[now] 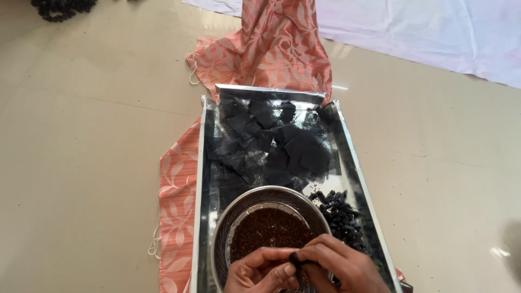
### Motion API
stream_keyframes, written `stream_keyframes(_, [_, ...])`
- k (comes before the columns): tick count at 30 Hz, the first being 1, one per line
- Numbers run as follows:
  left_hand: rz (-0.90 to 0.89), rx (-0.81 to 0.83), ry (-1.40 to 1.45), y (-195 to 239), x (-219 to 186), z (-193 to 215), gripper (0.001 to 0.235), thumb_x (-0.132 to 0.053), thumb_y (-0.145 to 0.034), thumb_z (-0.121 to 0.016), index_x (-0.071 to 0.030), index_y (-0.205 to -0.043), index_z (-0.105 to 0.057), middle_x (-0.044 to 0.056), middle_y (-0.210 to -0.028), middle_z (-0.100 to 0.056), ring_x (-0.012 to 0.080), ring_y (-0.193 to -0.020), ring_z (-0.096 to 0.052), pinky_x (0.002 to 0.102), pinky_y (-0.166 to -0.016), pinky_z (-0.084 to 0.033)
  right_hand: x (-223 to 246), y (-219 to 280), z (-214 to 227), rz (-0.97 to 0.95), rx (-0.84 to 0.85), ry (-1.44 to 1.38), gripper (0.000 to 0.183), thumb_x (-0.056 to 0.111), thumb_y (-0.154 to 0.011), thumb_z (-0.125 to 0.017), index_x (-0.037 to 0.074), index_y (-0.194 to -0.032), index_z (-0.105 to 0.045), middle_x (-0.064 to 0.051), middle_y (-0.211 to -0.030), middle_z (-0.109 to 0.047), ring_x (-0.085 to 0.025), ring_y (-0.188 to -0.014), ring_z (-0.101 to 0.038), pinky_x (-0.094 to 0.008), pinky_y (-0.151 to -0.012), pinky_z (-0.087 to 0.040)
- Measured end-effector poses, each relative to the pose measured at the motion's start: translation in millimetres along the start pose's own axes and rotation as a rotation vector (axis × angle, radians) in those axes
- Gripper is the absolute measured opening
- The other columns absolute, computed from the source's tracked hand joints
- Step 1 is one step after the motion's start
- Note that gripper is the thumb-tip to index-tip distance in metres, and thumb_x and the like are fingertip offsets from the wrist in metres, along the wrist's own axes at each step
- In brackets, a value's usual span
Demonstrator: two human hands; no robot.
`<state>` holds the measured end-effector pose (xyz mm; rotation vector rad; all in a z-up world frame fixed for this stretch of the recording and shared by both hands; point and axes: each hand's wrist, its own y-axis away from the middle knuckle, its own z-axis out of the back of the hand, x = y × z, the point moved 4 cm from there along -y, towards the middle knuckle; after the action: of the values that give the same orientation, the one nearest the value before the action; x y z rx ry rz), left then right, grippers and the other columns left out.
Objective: Rolling small black fabric squares with seeds inside to create bundles.
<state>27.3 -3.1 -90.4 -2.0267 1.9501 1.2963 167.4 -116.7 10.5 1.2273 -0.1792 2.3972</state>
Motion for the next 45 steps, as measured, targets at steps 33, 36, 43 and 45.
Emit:
stream_keyframes(33, [-0.137, -0.15, 0.103, 0.1, -7.4, -10.8, 0.021, 0.003, -0.085, -0.075, 0.008, -0.105, -0.073, 0.016, -0.093, -0.078, 0.019, -0.086, -0.076, 0.032, -0.081, -0.066, 34.3, -14.9, 11.7, -0.091, 0.102, -0.196, 0.025, 0.012, -0.087, -0.08, 0.003, -0.11, -0.074, -0.009, -0.113, -0.066, -0.023, -0.106, -0.07, -0.035, -0.085, -0.059])
stream_keyframes(36, [-0.103, -0.184, 0.078, 1.8, -11.6, -13.0, 0.02, 0.001, -0.083, -0.073, 0.007, -0.103, -0.073, 0.015, -0.092, -0.079, 0.0186, -0.084, -0.077, 0.036, -0.077, -0.068, 37.3, -14.7, 6.9, 0.027, 0.132, -0.113, 0.043, 0.021, -0.084, -0.088, 0.005, -0.12, -0.07, -0.009, -0.119, -0.066, -0.024, -0.111, -0.067, -0.036, -0.088, -0.057])
stream_keyframes(43, [-0.078, -0.174, 0.037, -0.3, -8.1, -7.2, 0.019, 0.003, -0.085, -0.073, 0.008, -0.104, -0.075, 0.016, -0.092, -0.079, 0.0187, -0.085, -0.077, 0.032, -0.083, -0.065, 23.9, -10.8, -1.5, -0.1, 0.155, -0.097, 0.032, 0.018, -0.089, -0.08, 0.009, -0.119, -0.074, -0.006, -0.116, -0.069, -0.021, -0.106, -0.069, -0.034, -0.084, -0.062])
stream_keyframes(45, [-0.057, -0.154, 0.009, -0.7, -6.5, -8.2, 0.02, 0.003, -0.086, -0.07, 0.009, -0.104, -0.074, 0.018, -0.096, -0.078, 0.0198, -0.087, -0.077, 0.034, -0.08, -0.067, 23.9, -11.4, 2.1, -0.1, 0.125, -0.094, 0.022, 0.015, -0.09, -0.078, 0.007, -0.11, -0.075, -0.006, -0.111, -0.071, -0.02, -0.103, -0.07, -0.033, -0.081, -0.063])
